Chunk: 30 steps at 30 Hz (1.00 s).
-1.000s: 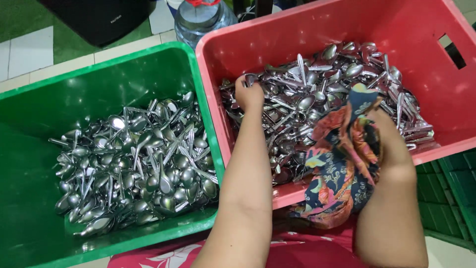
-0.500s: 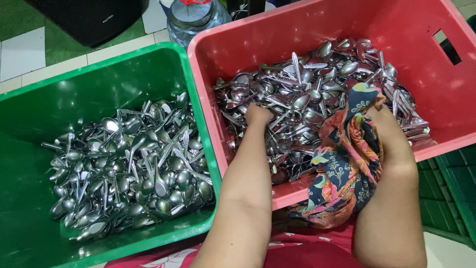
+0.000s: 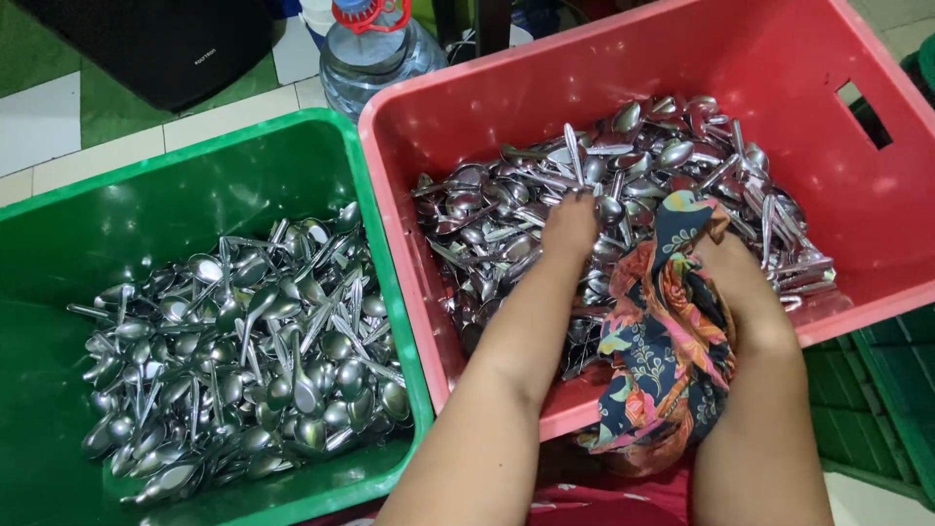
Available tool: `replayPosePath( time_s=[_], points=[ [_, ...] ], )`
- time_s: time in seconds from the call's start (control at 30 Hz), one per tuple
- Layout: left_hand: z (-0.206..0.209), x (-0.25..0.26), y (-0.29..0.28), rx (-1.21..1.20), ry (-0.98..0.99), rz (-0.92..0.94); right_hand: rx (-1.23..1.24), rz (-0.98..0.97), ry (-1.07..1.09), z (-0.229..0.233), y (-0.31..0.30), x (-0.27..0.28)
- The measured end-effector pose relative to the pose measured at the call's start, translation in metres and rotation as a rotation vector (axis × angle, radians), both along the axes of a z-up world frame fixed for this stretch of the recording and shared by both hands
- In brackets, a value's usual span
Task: Polishing stainless steel spoons with a cloth and transferring them from a red storage bin to a green bin.
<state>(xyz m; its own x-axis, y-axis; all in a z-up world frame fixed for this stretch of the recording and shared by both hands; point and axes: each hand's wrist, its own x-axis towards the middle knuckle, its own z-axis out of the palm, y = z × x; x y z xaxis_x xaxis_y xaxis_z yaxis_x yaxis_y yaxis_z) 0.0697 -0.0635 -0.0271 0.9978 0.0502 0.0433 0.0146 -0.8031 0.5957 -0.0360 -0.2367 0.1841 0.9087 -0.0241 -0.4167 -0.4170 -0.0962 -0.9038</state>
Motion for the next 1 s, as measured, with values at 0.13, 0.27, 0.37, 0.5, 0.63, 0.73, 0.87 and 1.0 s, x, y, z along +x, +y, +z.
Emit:
replayPosePath(
  time_s=[0.13, 0.27, 0.37, 0.5, 0.63, 0.73, 0.87, 1.0],
  points=[
    [0.024, -0.019, 0.003, 0.013, 0.132, 0.055, -0.08, 0.023, 0.009, -0.006, -0.003, 0.007],
    [0.064, -0.036, 0.019, -0.114, 0.25, 0.03, -0.042, 0.065, 0.0, -0.016, -0.007, 0.006],
    [0.041, -0.03, 0.019, -0.146, 0.181, 0.076, -0.063, 0.106, -0.098, -0.022, -0.01, 0.009],
    [0.075, -0.044, 0.018, -0.041, 0.064, 0.082, -0.004, 0.068, -0.04, -0.013, -0.004, 0.004],
    [0.044, -0.027, 0.018, -0.064, 0.031, 0.101, -0.044, 0.08, -0.035, -0.011, -0.003, 0.007],
    [0.04, -0.01, 0.034, -0.293, -0.124, 0.186, -0.075, 0.055, 0.04, -0.017, -0.005, 0.009],
    [0.029, 0.015, 0.067, -0.512, -0.168, 0.621, -0.087, 0.106, -0.112, -0.036, -0.011, 0.015],
    [-0.003, 0.019, 0.1, -0.609, 0.012, 0.924, -0.123, 0.102, -0.077, -0.047, -0.015, 0.019]
  ],
)
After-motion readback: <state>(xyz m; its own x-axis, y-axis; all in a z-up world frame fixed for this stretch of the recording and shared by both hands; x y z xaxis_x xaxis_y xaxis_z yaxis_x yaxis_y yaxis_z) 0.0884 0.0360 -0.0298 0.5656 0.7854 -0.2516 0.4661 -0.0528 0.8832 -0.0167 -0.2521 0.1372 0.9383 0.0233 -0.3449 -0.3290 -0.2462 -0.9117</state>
